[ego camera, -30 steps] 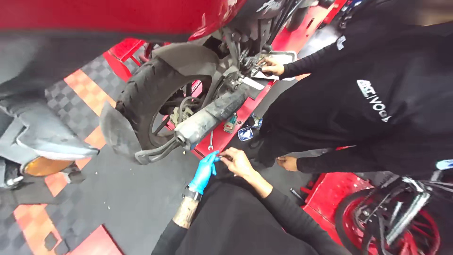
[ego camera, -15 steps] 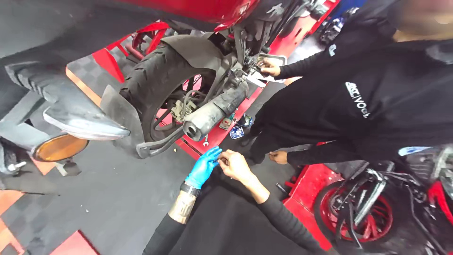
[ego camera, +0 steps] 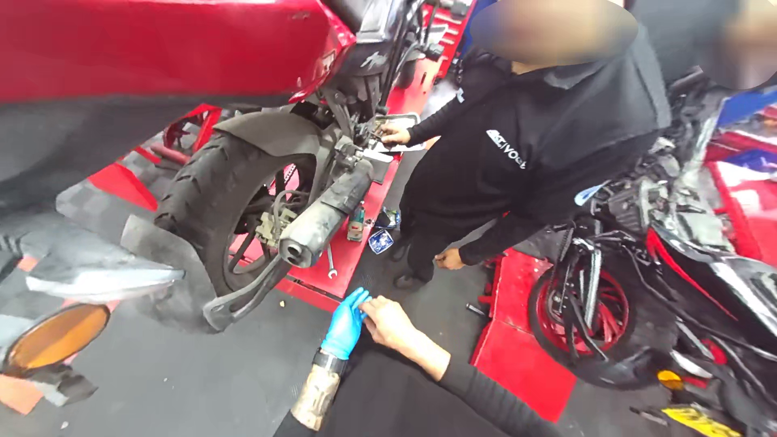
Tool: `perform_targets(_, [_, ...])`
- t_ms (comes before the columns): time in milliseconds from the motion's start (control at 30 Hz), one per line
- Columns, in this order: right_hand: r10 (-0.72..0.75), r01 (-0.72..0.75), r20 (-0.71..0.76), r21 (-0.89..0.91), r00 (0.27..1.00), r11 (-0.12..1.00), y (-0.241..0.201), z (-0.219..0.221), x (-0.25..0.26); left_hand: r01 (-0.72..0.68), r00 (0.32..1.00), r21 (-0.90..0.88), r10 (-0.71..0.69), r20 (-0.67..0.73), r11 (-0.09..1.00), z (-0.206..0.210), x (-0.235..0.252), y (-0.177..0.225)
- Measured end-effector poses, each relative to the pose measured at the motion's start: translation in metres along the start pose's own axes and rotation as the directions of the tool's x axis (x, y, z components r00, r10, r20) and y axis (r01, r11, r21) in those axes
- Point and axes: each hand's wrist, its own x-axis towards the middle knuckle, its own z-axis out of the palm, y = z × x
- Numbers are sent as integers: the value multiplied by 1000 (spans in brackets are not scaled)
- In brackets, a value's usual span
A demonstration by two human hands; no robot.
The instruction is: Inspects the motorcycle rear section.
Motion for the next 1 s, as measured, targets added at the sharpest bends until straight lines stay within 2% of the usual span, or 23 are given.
perform_targets(233, [-111,110,66,28,992,994,21,8,1,60,995,183,-72,62,981,-3,1,-3])
perform_targets(367, [-181,173,110,79,977,982,28,-2,20,116,991,144,-125,50,983,-5,7,6])
perform_targets(467, [-152,135,68,207,986,969,41,-6,37,146,988,58,-148,37,988,-4,21,13])
perform_targets(533, [-37,2,82,392,996,920,58,-14,53,140,990,24,-141,14,990,1,33,23])
perform_targets(567, [50,-108,123,522,991,846,68,-20,61,127,992,8,-127,10,992,1,40,28])
perform_targets(633, [218,-255,158,795,963,550,90,-35,77,91,996,-48,-90,22,995,-3,56,39])
perform_targets(700, [370,-261,170,942,913,212,120,-54,94,40,999,-132,-36,31,990,-10,76,49])
perform_targets(767, [498,-241,204,970,842,9,153,-67,116,-27,998,-213,37,46,977,-28,91,54])
perform_targets(833, [589,-258,239,965,772,-54,187,-79,143,-98,992,-281,117,53,955,-42,97,56])
perform_targets(900, [639,-291,271,954,720,-77,211,-90,171,-157,987,-334,142,-70,929,-35,89,65])
perform_targets(1000, [652,-334,308,938,693,-88,227,-107,211,-288,956,-403,238,-170,869,-48,92,58])
